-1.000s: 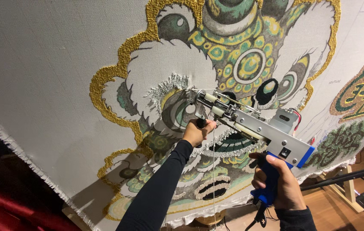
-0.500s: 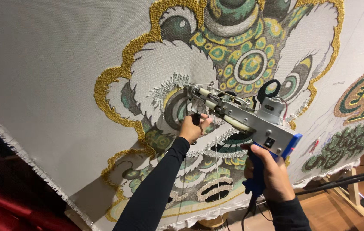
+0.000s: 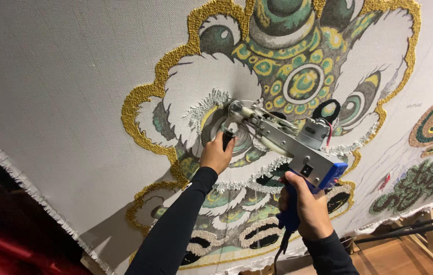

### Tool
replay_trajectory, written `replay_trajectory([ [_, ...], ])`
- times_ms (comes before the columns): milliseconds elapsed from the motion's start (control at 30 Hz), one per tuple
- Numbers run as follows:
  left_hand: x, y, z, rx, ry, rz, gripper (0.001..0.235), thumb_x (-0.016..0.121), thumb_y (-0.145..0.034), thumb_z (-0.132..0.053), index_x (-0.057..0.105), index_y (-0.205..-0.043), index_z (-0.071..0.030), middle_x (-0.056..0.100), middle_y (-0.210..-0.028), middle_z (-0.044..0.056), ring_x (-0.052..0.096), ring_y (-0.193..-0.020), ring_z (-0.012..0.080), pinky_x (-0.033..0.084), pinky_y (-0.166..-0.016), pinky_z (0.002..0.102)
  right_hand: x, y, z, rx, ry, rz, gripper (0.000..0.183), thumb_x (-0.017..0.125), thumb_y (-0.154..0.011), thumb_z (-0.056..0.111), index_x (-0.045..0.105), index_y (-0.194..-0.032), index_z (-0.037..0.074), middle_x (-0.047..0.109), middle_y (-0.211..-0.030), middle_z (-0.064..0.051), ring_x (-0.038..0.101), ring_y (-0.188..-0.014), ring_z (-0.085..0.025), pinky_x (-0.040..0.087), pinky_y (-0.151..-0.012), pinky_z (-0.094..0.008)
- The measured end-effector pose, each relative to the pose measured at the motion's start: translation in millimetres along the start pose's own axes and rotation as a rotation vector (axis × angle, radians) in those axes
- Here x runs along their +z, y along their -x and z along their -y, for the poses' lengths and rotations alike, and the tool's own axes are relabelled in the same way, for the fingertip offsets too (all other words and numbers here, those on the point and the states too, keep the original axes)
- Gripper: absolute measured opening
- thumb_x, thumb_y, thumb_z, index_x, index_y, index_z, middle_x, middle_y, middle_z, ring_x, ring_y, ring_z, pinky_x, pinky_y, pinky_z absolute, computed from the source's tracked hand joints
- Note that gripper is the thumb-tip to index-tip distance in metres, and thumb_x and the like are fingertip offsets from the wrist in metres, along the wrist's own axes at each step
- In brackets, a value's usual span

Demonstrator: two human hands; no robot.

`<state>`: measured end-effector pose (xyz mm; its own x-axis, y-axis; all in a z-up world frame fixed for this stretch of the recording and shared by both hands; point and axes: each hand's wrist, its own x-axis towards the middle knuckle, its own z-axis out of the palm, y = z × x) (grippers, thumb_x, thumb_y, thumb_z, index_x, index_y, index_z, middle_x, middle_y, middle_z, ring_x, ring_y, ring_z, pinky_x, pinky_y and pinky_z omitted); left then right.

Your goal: The person uses a handheld tufting gun to apply white yarn into a stretched canvas featuring a cartoon character design. They guide the tool along the contours of the character's eye and fur areas, building up textured pile while maintaining steady hand movements.

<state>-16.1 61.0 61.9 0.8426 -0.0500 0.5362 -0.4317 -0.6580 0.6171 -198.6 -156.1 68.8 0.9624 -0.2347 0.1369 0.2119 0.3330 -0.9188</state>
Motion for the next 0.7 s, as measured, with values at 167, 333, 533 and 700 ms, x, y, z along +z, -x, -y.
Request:
replay_trajectory([
  [167,-1,-8,0,0.049,-0.046,-0.037,0.039,0.058,-0.1,-0.04,0.06,-0.113,-0.004,0.073,-0.083,0.023,0.073,-0.076,0.0411,0.056,-0.064,0.051,5,-5,5,0.087,-0.063,-0.023,0.03,0.067,-0.091,0.03,0.067,-0.091,0.0,0.051,-0.056,-0.006,0.05,-0.046,-0.02,0.04,-0.046,-0.034],
  [333,-1,-13,-4,0.056,-0.054,-0.031,0.041,0.056,-0.098,-0.04,0.058,-0.119,-0.005,0.074,-0.085,0.023,0.074,-0.076,0.0397,0.058,-0.064,0.051,8,0,13,0.121,-0.117,-0.001,0.032,0.065,-0.09,0.031,0.068,-0.095,0.0,0.049,-0.058,-0.005,0.049,-0.048,-0.019,0.04,-0.048,-0.034],
  [533,-5,-16,-12,0.024,-0.063,-0.01,0.04,0.055,-0.1,-0.042,0.059,-0.116,-0.006,0.075,-0.086,0.022,0.075,-0.079,0.0394,0.059,-0.066,0.051,11,-2,16,0.144,-0.142,-0.006,0.031,0.065,-0.091,0.032,0.063,-0.094,0.001,0.049,-0.058,-0.006,0.049,-0.049,-0.02,0.04,-0.048,-0.034],
  [700,0,-21,-15,0.057,-0.031,-0.042,0.038,0.056,-0.098,-0.037,0.058,-0.117,-0.005,0.074,-0.087,0.024,0.074,-0.079,0.0408,0.058,-0.067,0.051,10,-2,22,0.098,-0.14,-0.011,0.031,0.065,-0.09,0.031,0.063,-0.094,0.0,0.047,-0.057,-0.007,0.047,-0.048,-0.021,0.04,-0.048,-0.035],
])
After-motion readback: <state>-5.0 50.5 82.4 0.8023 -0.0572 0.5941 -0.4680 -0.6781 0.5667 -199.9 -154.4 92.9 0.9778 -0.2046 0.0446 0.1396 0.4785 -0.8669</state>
